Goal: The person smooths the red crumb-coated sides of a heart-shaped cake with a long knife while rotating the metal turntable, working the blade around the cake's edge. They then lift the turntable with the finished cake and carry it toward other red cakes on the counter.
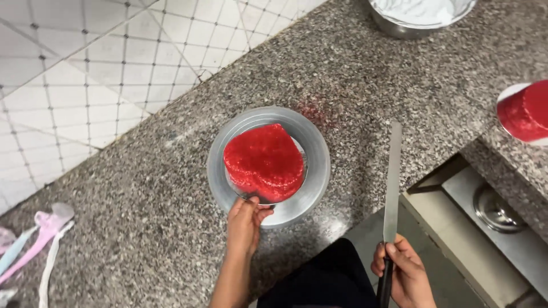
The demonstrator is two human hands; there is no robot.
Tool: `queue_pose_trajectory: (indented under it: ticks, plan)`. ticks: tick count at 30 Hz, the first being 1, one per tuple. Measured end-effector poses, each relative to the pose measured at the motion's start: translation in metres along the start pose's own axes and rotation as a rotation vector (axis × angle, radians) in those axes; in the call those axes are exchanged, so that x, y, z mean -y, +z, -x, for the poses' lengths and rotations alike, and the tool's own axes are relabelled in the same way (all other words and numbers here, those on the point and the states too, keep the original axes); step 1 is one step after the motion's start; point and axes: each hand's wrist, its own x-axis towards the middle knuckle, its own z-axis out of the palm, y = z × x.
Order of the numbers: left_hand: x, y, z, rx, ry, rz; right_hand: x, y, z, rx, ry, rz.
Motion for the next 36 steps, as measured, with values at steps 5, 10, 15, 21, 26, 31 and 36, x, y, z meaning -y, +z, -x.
queue_pose_trajectory:
  ticks: [5, 10, 15, 21, 26, 31, 36]
  plan:
    - [-0.015, -0.003, 0.006, 0.007, -0.090, -0.138, -0.005, 0.007, 0.001, 0.001, -0.032, -0.001]
    - [-0.036, 0.023, 0.037, -0.087, -0.136, -0.178, 0.002, 0.009, -0.026, -0.077, -0.034, 0.226]
    - [-0.034, 0.016, 0.052, -0.193, -0.128, -0.165, 0.022, 0.063, -0.046, -0.018, 0.071, 0.505]
    - [-0.032, 0.002, 0.051, -0.328, 0.095, -0.765, 0.026, 0.088, -0.065, 0.139, 0.072, 0.683]
    - [-0.022, -0.017, 0.036, -0.418, 0.258, -0.899, 0.027, 0.115, -0.075, 0.091, 0.264, 0.662]
    - [-0.021, -0.018, 0.036, -0.366, -0.034, -0.476, 0.026, 0.125, -0.082, 0.142, 0.304, 0.819]
    - [-0.017, -0.026, 0.035, -0.329, -0.029, -0.473, 0.018, 0.116, -0.090, 0.158, 0.302, 0.808]
